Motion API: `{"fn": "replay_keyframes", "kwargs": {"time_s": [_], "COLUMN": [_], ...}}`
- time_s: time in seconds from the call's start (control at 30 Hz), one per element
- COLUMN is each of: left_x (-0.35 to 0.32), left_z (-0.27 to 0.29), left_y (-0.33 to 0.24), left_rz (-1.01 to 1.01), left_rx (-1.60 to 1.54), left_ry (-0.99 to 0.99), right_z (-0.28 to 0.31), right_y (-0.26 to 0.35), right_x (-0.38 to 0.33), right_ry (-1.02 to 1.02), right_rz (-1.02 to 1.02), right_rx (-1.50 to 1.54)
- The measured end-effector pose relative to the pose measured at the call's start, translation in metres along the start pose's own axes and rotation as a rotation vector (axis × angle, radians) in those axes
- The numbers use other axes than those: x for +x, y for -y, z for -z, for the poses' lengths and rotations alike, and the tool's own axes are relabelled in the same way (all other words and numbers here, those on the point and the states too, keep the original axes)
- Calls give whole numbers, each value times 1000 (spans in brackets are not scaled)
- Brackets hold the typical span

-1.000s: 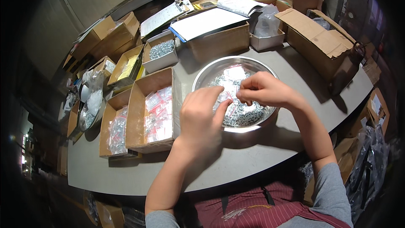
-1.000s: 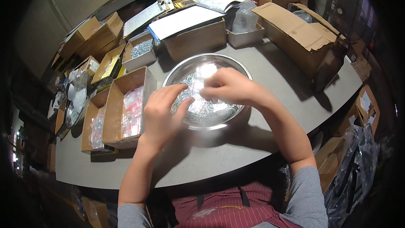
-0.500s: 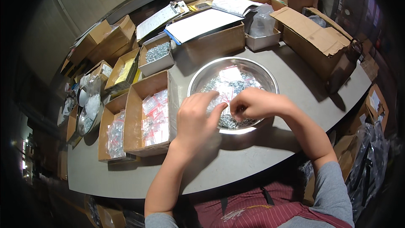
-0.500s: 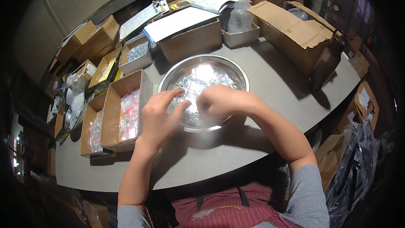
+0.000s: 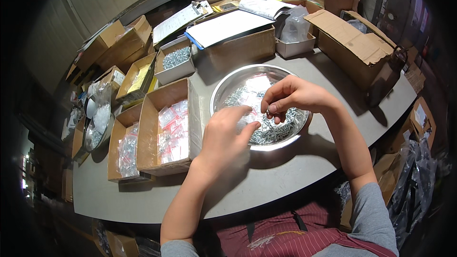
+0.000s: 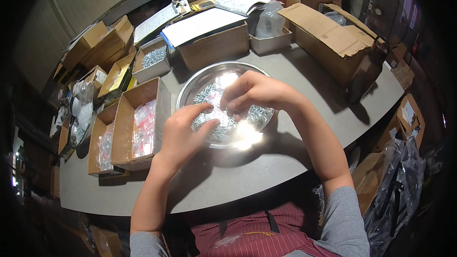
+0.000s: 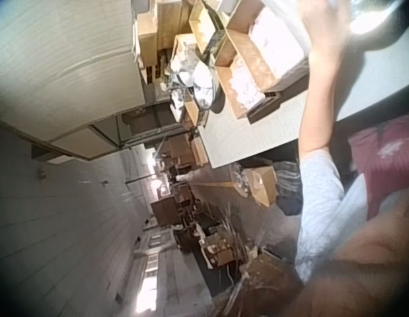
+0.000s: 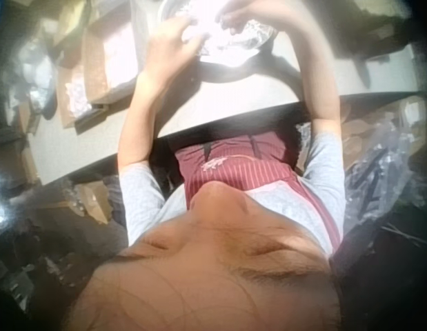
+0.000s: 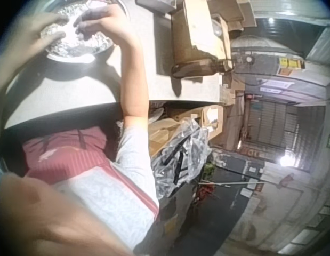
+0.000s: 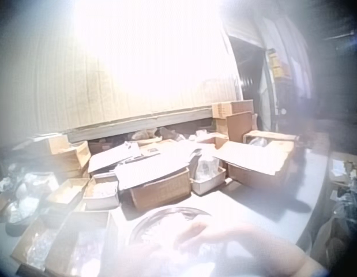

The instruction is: The person repeatedly picks small metallic fasteners from a metal bowl, separates them by hand, and places them into small plastic bags. The person continues this one-at-a-time handling throughout the clip.

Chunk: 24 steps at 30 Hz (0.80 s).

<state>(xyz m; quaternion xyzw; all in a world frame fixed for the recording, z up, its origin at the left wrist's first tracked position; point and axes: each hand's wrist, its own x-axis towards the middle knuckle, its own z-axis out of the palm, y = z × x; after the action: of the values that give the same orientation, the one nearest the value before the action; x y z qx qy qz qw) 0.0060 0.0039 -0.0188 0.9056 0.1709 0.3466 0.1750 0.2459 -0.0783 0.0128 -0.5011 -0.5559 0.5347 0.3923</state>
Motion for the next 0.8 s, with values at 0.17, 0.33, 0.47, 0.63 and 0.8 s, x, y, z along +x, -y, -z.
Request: {"fn": "replay_keyframes", "kwargs": {"time_s": [0.17,0.33,0.47,0.63,0.8], "left_x": [-4,-1,-3,-1,0], "left_z": [-4,-1,-5,-1,2], "left_y": [-9,-14,-10,-17,-20], "left_rz": [74,162,126,171,239], "left_rx": [-195,-286,-334,-399,-470], "left_ry": [103,189,154,177,219], "right_z": [-13,-17,-25,-33,-41], "right_y": [3,9,13,12,14], "right_x": [1,-7,-12,-17,-19], "right_ry": [9,-28,-110,-193,-265], "right_rz": [120,182,230,413,535], "right_rx": [-17,-167,-212,-437,-629]}}
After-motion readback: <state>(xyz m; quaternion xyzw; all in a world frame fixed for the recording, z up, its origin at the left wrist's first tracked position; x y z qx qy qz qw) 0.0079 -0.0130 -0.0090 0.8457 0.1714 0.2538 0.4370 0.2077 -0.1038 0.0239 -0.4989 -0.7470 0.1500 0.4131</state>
